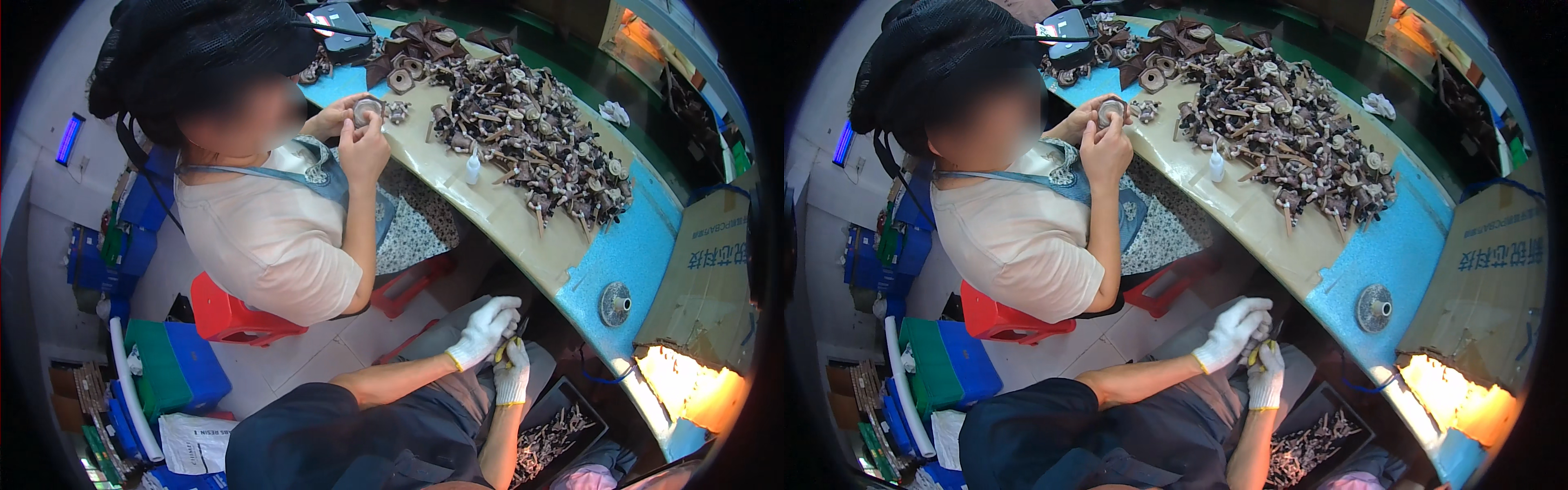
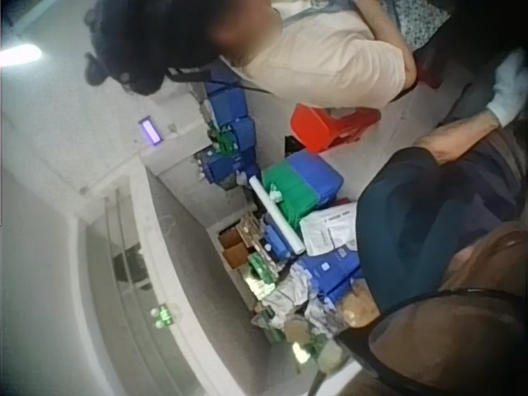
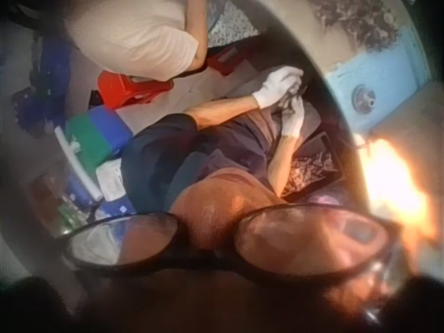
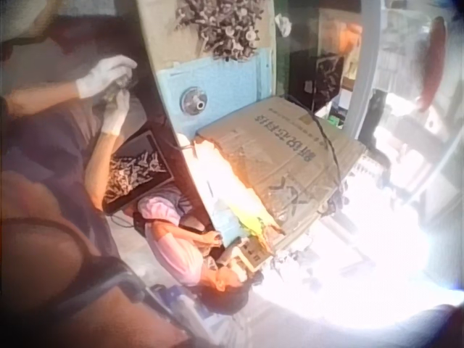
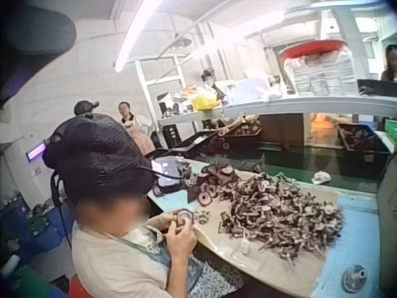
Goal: Manually assembling small circular components by inserting or removing metal parts at a factory workstation.
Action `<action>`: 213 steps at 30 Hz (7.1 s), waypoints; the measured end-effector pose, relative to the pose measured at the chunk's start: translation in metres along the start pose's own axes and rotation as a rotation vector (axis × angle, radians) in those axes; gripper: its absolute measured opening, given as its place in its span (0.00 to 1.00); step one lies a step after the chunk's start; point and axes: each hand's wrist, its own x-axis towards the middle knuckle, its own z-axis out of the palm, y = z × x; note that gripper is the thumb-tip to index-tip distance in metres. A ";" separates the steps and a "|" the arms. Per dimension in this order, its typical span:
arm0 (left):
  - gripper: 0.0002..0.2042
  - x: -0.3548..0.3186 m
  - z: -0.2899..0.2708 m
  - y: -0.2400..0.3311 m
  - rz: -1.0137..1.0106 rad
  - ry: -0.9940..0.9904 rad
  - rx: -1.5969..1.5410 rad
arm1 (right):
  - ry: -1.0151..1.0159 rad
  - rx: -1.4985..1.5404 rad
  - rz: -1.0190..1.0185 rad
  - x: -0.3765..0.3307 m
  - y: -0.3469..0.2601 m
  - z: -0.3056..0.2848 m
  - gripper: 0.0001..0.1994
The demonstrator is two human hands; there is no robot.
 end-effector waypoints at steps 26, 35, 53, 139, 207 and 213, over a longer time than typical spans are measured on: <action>0.50 0.086 -0.113 0.178 0.086 -0.256 -1.623 | -0.112 -0.956 0.184 -0.045 -0.075 0.183 0.16; 0.33 0.095 -0.123 0.179 -0.031 -0.206 -1.573 | -0.242 -0.890 0.284 -0.020 -0.081 0.247 0.19; 0.20 0.026 -0.030 0.124 -0.240 -0.360 -1.169 | -0.212 -1.395 0.298 -0.020 -0.126 0.244 0.14; 0.22 0.009 0.000 0.086 -0.005 -0.102 -0.430 | 0.079 -1.834 -0.260 -0.050 -0.085 0.188 0.15; 0.18 0.017 -0.018 0.092 0.124 -0.165 -0.225 | 0.059 -1.693 -0.398 -0.033 -0.064 0.179 0.11; 0.15 0.015 -0.033 0.094 0.413 -0.198 0.280 | 0.024 -1.731 -0.362 -0.034 -0.069 0.175 0.11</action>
